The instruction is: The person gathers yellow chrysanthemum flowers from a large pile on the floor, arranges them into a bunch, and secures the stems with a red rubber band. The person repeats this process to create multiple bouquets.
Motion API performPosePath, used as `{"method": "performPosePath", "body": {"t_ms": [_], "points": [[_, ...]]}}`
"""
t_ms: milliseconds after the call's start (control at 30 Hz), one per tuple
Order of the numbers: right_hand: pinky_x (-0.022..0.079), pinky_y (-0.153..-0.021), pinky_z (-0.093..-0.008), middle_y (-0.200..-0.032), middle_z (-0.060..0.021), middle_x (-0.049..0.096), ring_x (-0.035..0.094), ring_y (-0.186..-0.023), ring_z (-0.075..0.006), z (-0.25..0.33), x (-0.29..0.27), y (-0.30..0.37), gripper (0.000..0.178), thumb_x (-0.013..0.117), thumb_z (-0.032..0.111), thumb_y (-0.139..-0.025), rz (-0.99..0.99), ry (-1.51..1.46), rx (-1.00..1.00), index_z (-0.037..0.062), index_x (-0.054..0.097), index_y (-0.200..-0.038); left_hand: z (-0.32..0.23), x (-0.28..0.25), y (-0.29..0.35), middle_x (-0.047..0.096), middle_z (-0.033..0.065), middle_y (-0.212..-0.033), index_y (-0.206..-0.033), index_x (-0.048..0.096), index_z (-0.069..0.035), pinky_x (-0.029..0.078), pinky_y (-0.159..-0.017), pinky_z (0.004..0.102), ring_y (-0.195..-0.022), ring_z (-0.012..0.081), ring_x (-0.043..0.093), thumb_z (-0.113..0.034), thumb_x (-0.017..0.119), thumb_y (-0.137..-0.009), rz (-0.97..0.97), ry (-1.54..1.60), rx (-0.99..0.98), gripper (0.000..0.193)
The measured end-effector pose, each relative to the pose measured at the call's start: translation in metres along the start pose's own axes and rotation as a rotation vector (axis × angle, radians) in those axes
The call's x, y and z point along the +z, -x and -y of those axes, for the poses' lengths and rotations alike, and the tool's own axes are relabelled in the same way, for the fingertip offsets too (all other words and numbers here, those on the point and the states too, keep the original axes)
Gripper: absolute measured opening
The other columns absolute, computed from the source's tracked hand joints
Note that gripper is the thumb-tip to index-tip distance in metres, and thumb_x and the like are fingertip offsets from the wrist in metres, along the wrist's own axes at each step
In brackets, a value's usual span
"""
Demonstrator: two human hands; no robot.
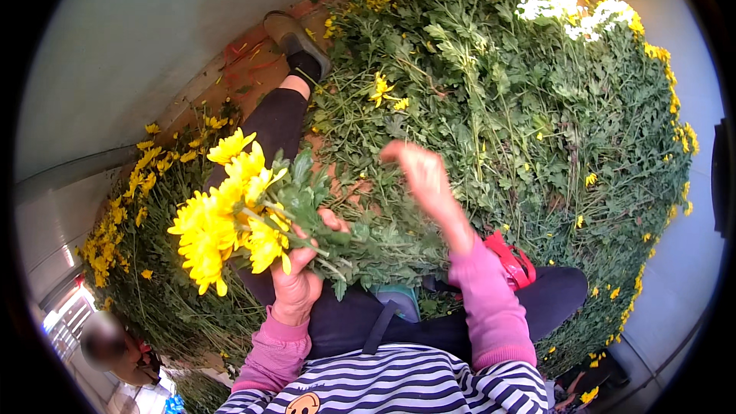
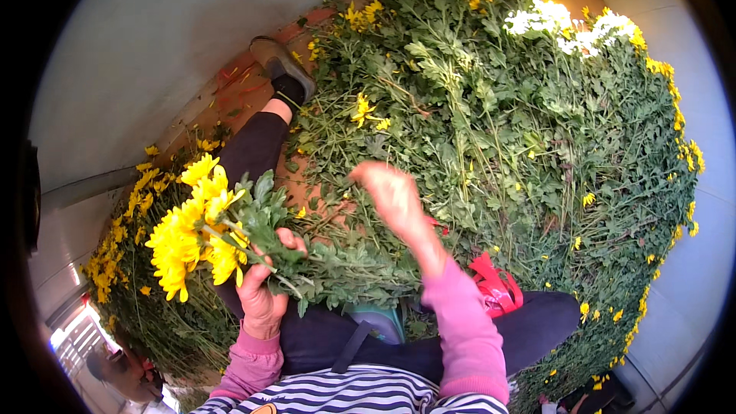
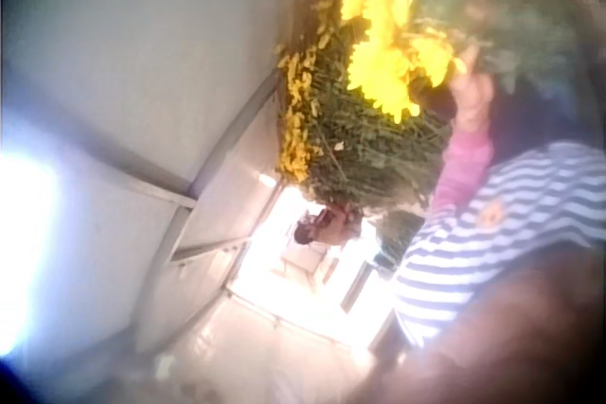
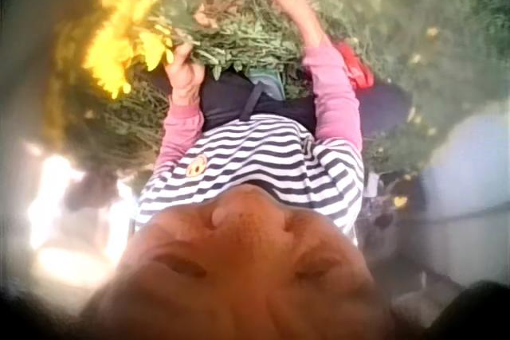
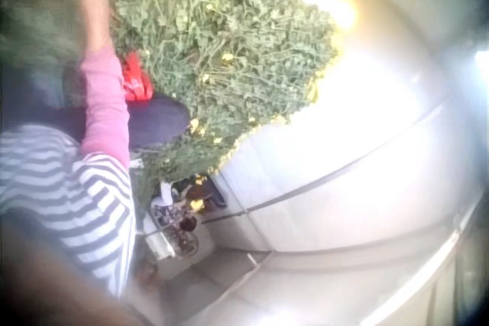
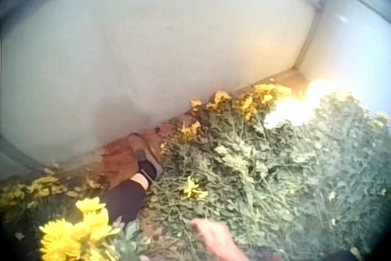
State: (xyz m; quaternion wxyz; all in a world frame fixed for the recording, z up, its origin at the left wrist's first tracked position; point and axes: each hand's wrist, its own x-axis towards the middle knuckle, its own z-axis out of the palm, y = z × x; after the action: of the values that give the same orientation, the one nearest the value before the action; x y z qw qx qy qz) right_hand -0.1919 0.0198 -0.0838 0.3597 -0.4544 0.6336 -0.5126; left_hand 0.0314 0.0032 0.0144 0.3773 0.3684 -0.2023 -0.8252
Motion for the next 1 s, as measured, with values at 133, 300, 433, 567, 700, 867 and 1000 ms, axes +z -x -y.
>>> {"method": "performPosePath", "body": {"t_ms": [133,300,433,567,700,867,1000], "points": [[0.051,-0.068,-0.0344,-0.093,-0.0195,0.067,0.065,-0.078,-0.0235,-0.147,-0.023,0.018,0.033,0.062,0.028,-0.09,0.151,0.874,0.571,0.001,0.059,-0.11,-0.011,0.022,0.001,0.053,0.014,-0.113,-0.126,0.045,0.002,0.05,-0.081,0.0345,-0.094,0.0231,0.059,-0.027,0.073,-0.071,0.059,-0.047,-0.093,0.068],[0.05,-0.07,-0.03,-0.087,-0.0038,0.069,0.064,-0.077,-0.017,-0.113,-0.006,0.022,0.02,0.059,0.023,-0.091,0.205,-0.143,0.617,0.0073,0.069,-0.097,-0.01,0.014,-0.009,0.064,0.0132,-0.092,-0.122,0.049,0.003,0.05,-0.077,0.0343,-0.088,0.0235,0.063,-0.041,0.084,-0.066,0.208,0.013,-0.105,0.079],[0.051,-0.078,-0.0384,-0.095,-0.0168,0.068,0.066,-0.088,-0.032,-0.129,-0.019,0.024,0.023,0.058,0.024,-0.088,0.0,0.328,0.622,0.0072,0.067,-0.102,0.019,-0.038,-0.015,0.067,0.0151,-0.092,-0.103,0.061,0.0,0.044,-0.088,0.0398,-0.086,0.0299,0.065,-0.042,0.072,-0.08,0.78,0.134,-0.109,0.049],[0.053,-0.076,-0.0406,-0.093,-0.0104,0.071,0.068,-0.08,-0.0279,-0.113,0.018,0.018,0.024,0.057,0.024,-0.091,0.286,0.517,0.342,0.0112,0.065,-0.109,0.017,-0.025,-0.005,0.066,0.0121,-0.09,-0.098,0.064,-0.004,0.04,-0.09,0.0428,-0.08,0.0268,0.065,-0.035,0.061,-0.092,0.915,0.085,0.208,0.032],[0.048,-0.07,-0.0497,-0.074,-0.0206,0.063,0.062,-0.075,-0.0387,-0.106,0.067,0.002,0.052,0.055,0.025,-0.092,0.537,0.495,0.254,0.0102,0.039,-0.139,0.018,-0.034,-0.003,0.063,0.0068,-0.085,-0.096,0.062,-0.009,0.041,-0.085,0.042,-0.072,0.0223,0.059,-0.046,0.056,-0.092,0.709,0.005,0.068,0.037],[0.05,-0.065,-0.0457,-0.063,-0.0134,0.059,0.062,-0.066,-0.0346,-0.156,0.101,-0.005,0.032,0.052,0.021,-0.093,0.44,0.764,0.131,0.0024,0.054,-0.119,0.0,-0.007,0.001,0.056,0.0041,-0.093,-0.113,0.057,-0.013,0.042,-0.085,0.0461,-0.078,0.0208,0.055,-0.046,0.07,-0.078,0.368,-0.041,0.004,0.05],[0.049,-0.055,-0.0422,-0.062,-0.0129,0.059,0.061,-0.062,-0.0318,-0.092,0.049,-0.017,0.022,0.058,0.016,-0.09,0.319,0.754,-0.065,0.0058,0.058,-0.11,-0.005,0.0,-0.002,0.055,0.0099,-0.106,-0.128,0.048,-0.004,0.044,-0.086,0.0406,-0.083,0.021,0.056,-0.023,0.073,-0.068,0.149,-0.088,0.007,0.067]]}}
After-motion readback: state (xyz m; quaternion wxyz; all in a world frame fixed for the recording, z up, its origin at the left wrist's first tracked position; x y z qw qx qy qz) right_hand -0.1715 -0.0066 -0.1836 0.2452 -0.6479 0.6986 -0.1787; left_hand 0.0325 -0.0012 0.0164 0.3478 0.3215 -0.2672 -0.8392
